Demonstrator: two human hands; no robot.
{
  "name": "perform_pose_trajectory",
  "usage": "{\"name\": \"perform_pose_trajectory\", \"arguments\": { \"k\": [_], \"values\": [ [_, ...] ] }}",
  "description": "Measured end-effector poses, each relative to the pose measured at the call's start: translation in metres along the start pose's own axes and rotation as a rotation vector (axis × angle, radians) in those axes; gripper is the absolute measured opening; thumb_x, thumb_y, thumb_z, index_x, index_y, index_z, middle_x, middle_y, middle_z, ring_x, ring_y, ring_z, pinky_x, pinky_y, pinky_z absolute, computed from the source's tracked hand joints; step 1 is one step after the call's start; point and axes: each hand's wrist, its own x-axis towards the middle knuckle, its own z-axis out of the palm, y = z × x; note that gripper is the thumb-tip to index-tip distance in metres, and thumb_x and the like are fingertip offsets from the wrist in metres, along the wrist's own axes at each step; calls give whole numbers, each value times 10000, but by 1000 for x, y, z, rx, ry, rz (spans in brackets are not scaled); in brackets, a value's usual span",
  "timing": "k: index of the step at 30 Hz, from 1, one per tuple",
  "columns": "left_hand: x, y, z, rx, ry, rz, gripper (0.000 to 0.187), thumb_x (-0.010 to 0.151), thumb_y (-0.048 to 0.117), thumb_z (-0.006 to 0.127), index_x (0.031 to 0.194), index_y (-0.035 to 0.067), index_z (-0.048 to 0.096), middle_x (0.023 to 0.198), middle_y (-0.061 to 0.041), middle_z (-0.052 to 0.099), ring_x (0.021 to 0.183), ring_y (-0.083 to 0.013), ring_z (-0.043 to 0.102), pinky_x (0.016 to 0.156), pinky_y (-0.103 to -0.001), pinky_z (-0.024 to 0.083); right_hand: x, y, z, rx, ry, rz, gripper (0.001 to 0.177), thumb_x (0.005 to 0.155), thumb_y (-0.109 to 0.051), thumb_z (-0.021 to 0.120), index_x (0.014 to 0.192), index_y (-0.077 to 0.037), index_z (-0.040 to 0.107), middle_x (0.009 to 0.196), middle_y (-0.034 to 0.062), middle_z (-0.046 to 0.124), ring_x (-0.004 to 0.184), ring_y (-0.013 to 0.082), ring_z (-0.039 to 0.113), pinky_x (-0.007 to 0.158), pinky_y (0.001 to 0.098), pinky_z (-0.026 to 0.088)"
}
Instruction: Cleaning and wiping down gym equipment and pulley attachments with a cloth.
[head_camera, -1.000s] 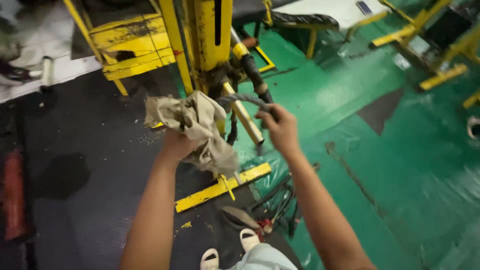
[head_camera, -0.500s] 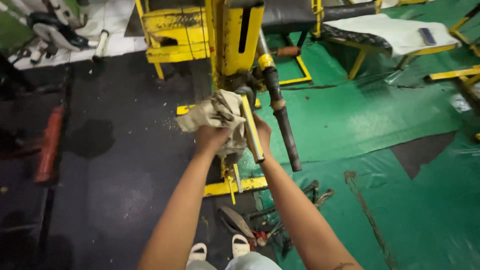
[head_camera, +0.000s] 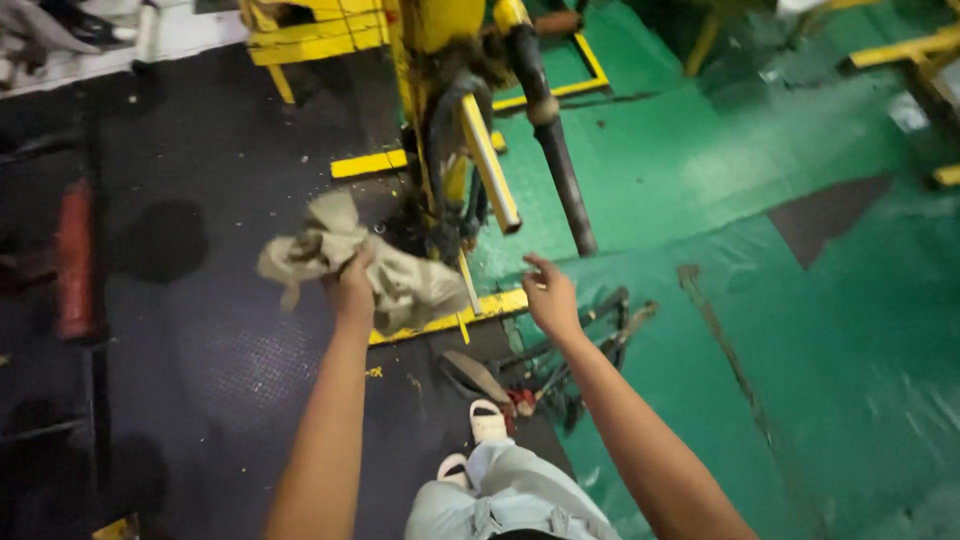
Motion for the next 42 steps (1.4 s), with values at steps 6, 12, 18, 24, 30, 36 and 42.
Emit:
{"name": "perform_pose_trajectory", "arguments": {
  "k": [6,12,18,24,30,36,42],
  "values": [
    [-97,-6,-44,1210,-287,934,411,907,83,576,1269,214,722,1228,-163,731,1149,-333,669,974,-450,517,-99,-100,25,794,-285,768,646,878,-462,625,1472,-261,470,1400,-27,565,1283,223,523,904,550,509],
    [-257,-92,-51,81,-738,-621,412,1041,247,558,1334,-30,642,1310,-160,663,1185,-261,623,1037,-404,483,-188,-80,107,1339,-143,959,681,947,-625,622,1435,-150,605,1257,82,667,1061,265,625,912,434,511],
    [-242,48,-39,-702,-803,-806,541,1106,351,404,1428,-72,504,1440,-217,604,1355,-369,557,1201,-481,391,-202,-9,37,1335,187,908,604,931,-617,605,1233,-94,635,1091,109,719,963,289,715,857,437,580],
    [-252,-15,10,-398,-680,-663,656,1089,457,315,1582,24,327,1617,-176,390,1470,-306,388,1224,-407,268,-206,-21,-1,781,30,870,568,999,-546,538,1218,-48,699,1026,101,752,871,208,715,747,396,565],
    [-290,-229,58,-121,-302,-462,753,1097,487,365,1687,80,136,1691,-210,219,1427,-274,318,1219,-396,234,-229,-56,-54,1198,-162,878,440,986,-375,640,1319,-87,638,1176,50,703,1003,152,678,900,358,548],
    [-331,-193,181,299,-144,-599,675,1091,521,328,1521,14,442,1572,-120,451,1424,-230,424,1163,-338,290,-204,102,-218,1130,-238,946,504,977,-400,636,1351,-64,625,1215,41,732,1094,179,691,972,372,545],
    [-430,-259,253,452,-205,-774,426,999,260,574,1304,-27,656,1313,-144,677,1210,-243,621,1049,-352,447,-199,352,-320,1091,254,1192,460,979,-455,596,1291,-118,638,1188,71,720,1071,260,702,956,462,560]
  ]
}}
